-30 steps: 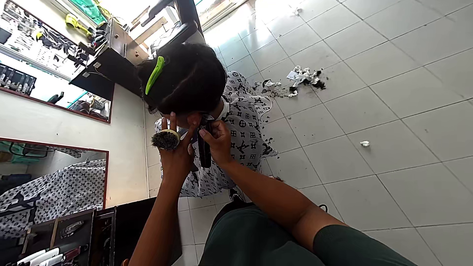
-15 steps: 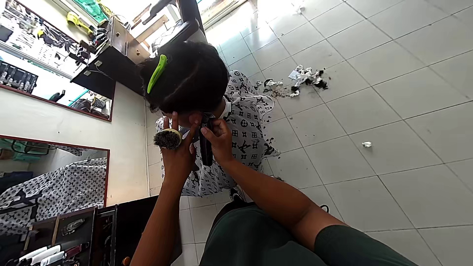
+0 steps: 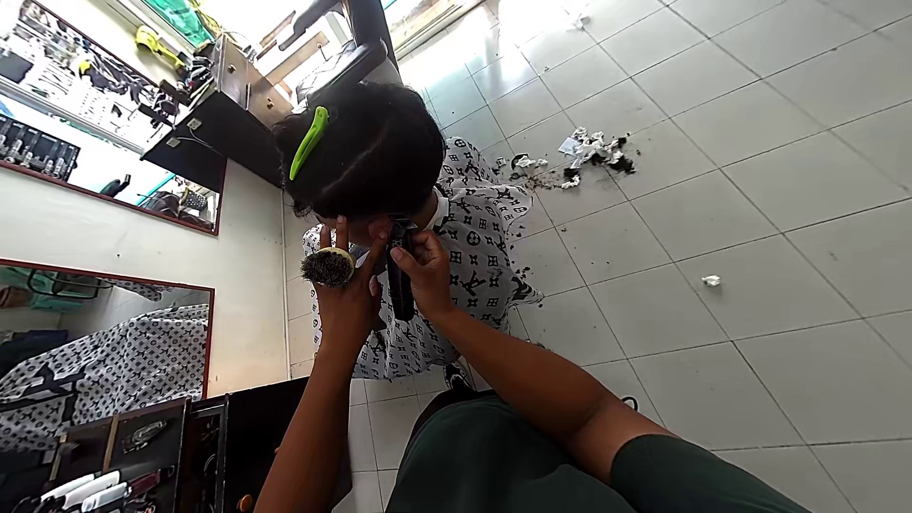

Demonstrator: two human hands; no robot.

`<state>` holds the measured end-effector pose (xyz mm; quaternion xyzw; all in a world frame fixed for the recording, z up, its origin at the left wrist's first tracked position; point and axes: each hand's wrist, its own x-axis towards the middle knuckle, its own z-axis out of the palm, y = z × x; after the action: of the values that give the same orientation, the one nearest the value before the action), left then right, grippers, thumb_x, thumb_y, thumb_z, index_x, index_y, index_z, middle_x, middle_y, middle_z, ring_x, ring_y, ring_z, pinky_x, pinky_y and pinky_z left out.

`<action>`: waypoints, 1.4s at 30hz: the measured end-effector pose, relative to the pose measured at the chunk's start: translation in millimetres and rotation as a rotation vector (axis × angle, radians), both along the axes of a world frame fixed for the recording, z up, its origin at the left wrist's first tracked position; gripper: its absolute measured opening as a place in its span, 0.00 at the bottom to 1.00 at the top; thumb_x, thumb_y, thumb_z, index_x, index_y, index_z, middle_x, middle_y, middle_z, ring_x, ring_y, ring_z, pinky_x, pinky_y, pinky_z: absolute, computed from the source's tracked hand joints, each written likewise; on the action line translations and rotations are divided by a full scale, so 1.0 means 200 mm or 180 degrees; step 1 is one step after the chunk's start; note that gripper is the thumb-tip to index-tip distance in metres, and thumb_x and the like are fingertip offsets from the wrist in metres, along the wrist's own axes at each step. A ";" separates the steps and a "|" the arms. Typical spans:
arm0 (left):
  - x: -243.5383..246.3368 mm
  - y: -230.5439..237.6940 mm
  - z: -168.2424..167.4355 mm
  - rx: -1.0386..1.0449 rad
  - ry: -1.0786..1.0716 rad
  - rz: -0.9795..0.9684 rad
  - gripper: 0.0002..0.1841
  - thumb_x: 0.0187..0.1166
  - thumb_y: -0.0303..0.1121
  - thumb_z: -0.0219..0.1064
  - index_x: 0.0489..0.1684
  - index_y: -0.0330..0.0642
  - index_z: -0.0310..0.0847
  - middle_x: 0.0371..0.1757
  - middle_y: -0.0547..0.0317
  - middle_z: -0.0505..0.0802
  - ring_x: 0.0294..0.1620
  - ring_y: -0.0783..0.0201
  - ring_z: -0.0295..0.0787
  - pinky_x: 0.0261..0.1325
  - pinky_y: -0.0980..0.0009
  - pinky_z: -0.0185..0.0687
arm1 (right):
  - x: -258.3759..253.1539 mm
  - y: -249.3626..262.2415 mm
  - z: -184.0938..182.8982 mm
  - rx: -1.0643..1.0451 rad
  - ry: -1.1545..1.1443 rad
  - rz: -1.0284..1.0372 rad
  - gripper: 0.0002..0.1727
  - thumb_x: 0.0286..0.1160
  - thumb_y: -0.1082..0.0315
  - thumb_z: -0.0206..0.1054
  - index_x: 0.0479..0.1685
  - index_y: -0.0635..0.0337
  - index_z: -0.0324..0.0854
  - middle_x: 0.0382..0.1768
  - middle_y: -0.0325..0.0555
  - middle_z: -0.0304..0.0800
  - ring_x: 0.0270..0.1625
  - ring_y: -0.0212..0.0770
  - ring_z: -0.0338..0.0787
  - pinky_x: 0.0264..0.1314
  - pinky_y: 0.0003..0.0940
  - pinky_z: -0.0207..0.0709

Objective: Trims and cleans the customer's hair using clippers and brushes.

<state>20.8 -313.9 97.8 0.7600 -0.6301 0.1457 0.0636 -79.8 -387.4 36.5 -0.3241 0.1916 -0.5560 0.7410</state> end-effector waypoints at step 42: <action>0.00 0.00 -0.01 -0.0019 0.0038 -0.0041 0.37 0.68 0.31 0.75 0.83 0.70 0.75 0.97 0.45 0.50 0.97 0.38 0.37 0.85 0.31 0.46 | -0.01 0.01 0.02 -0.0072 -0.0023 0.0067 0.11 0.72 0.70 0.72 0.47 0.54 0.74 0.33 0.35 0.89 0.33 0.25 0.89 0.38 0.22 0.85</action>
<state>21.3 -313.1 95.7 0.7566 -0.6342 0.1427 0.0706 -81.9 -386.3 40.2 -0.3325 0.1793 -0.5515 0.7438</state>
